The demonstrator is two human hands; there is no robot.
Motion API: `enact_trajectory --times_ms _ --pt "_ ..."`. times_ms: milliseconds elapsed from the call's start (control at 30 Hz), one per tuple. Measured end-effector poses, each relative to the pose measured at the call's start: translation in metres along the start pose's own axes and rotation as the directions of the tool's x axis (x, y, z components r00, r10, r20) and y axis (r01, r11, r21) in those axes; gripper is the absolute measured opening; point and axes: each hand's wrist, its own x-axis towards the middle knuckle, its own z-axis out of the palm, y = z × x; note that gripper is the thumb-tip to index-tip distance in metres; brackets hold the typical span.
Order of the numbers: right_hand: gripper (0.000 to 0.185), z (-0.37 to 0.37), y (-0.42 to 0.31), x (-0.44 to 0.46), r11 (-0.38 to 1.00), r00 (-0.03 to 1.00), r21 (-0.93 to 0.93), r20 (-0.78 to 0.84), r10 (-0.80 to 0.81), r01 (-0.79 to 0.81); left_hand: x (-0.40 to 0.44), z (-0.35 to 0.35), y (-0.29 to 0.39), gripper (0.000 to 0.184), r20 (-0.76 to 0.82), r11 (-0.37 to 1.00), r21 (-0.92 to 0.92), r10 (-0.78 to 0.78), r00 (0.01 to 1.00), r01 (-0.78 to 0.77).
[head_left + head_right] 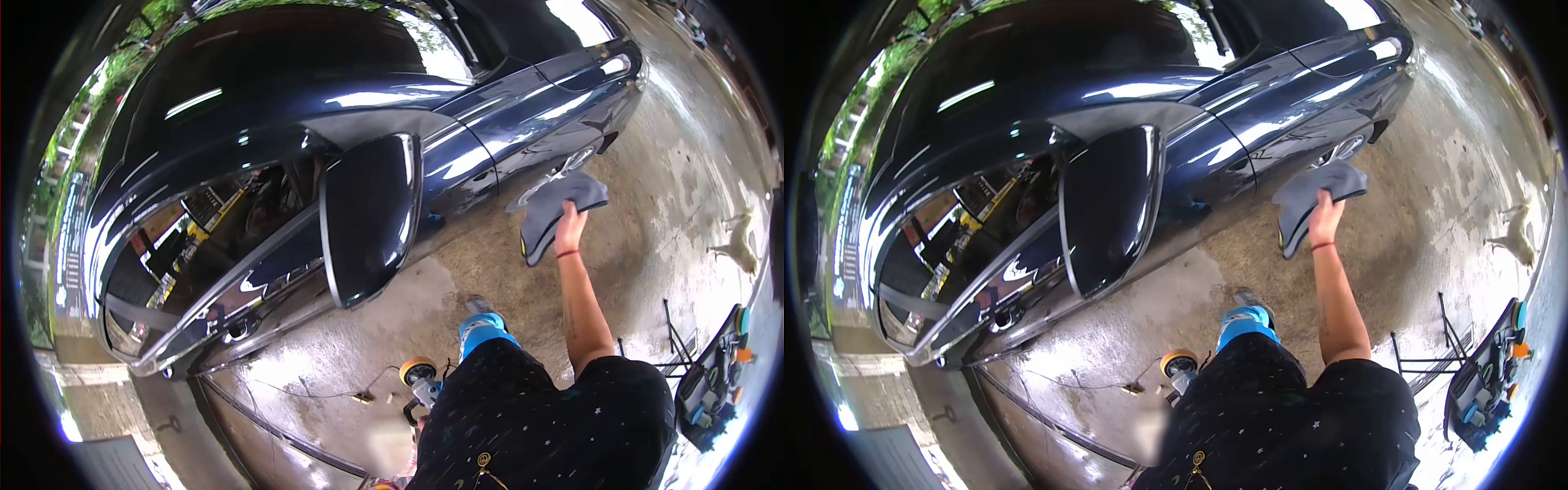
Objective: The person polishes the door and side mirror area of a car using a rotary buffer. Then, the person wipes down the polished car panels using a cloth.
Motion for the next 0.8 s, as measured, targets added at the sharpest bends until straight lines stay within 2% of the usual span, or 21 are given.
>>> enact_trajectory --times_ms 67,100,133,167,200,233,267,300,333,367,400,467,600,700,733,767,800 --pt "0.065 0.028 -0.018 -0.042 0.998 0.994 0.033 0.093 -0.064 0.061 0.000 0.014 0.032 0.024 0.024 1.000 -0.017 -0.014 1.000 0.014" --pt "0.072 0.037 -0.019 -0.059 0.920 0.958 -0.306 0.224 -0.181 0.245 0.016 0.014 0.019 0.024 0.034 0.999 -0.037 -0.022 0.999 0.024" --pt "0.079 0.048 -0.021 -0.074 0.700 0.895 -0.575 0.382 -0.229 0.424 0.022 0.019 0.020 0.024 0.040 0.998 -0.054 -0.035 0.999 0.037" --pt "0.085 0.078 -0.050 -0.090 0.610 0.716 -0.431 0.599 -0.358 0.665 0.027 0.023 0.025 0.024 0.052 0.996 -0.075 -0.042 0.998 0.046" --pt "0.094 0.100 -0.039 -0.102 0.527 0.626 -0.413 0.709 -0.326 0.742 0.033 0.028 0.028 0.024 0.060 0.994 -0.090 -0.050 0.997 0.056" --pt "0.091 0.125 -0.028 -0.121 0.472 0.608 -0.476 0.774 -0.177 0.742 0.037 0.033 0.032 0.024 0.073 0.991 -0.113 -0.062 0.995 0.070" --pt "0.091 0.148 -0.007 -0.138 0.466 0.505 -0.397 0.854 -0.128 0.790 0.042 0.038 0.035 0.024 0.088 0.988 -0.130 -0.068 0.994 0.079" --pt "0.089 0.171 -0.005 -0.154 0.426 0.346 -0.246 0.922 -0.174 0.870 0.048 0.041 0.038 0.024 0.099 0.984 -0.150 -0.081 0.992 0.096" --pt "0.086 0.193 0.005 -0.168 0.470 0.213 -0.132 0.969 -0.124 0.872 0.052 0.043 0.039 0.024 0.106 0.980 -0.171 -0.089 0.990 0.106" --pt "0.077 0.209 0.031 -0.181 0.470 0.130 0.032 0.942 -0.309 0.882 0.058 0.044 0.040 0.024 0.117 0.975 -0.188 -0.101 0.988 0.122" --pt "0.065 0.224 0.045 -0.185 0.469 0.102 0.099 0.918 -0.383 0.877 0.063 0.045 0.041 0.023 0.127 0.969 -0.208 -0.107 0.986 0.131" --pt "0.054 0.243 0.056 -0.183 0.319 0.106 0.054 0.879 -0.464 0.946 0.073 0.047 0.044 0.023 0.154 0.957 -0.246 -0.120 0.981 0.155" --pt "0.065 0.234 0.040 -0.159 0.400 0.141 0.020 0.919 -0.369 0.916 0.091 0.047 0.041 0.023 0.240 0.921 -0.329 -0.129 0.962 0.206" --pt "0.083 0.226 0.003 -0.126 0.292 0.267 -0.228 0.958 -0.102 0.929 0.104 0.044 0.038 0.023 0.335 0.890 -0.392 -0.099 0.937 0.234" --pt "0.090 0.223 -0.024 -0.113 0.250 0.310 -0.304 0.951 0.018 0.919 0.108 0.041 0.036 0.023 0.390 0.874 -0.426 -0.058 0.919 0.235" --pt "0.096 0.217 -0.029 -0.100 0.300 0.367 -0.344 0.930 -0.022 0.890 0.112 0.038 0.035 0.023 0.469 0.848 -0.474 0.014 0.883 0.238" --pt "0.107 0.212 -0.031 -0.089 0.316 0.414 -0.374 0.908 -0.065 0.872 0.116 0.036 0.036 0.023 0.611 0.792 -0.556 0.181 0.771 0.254"
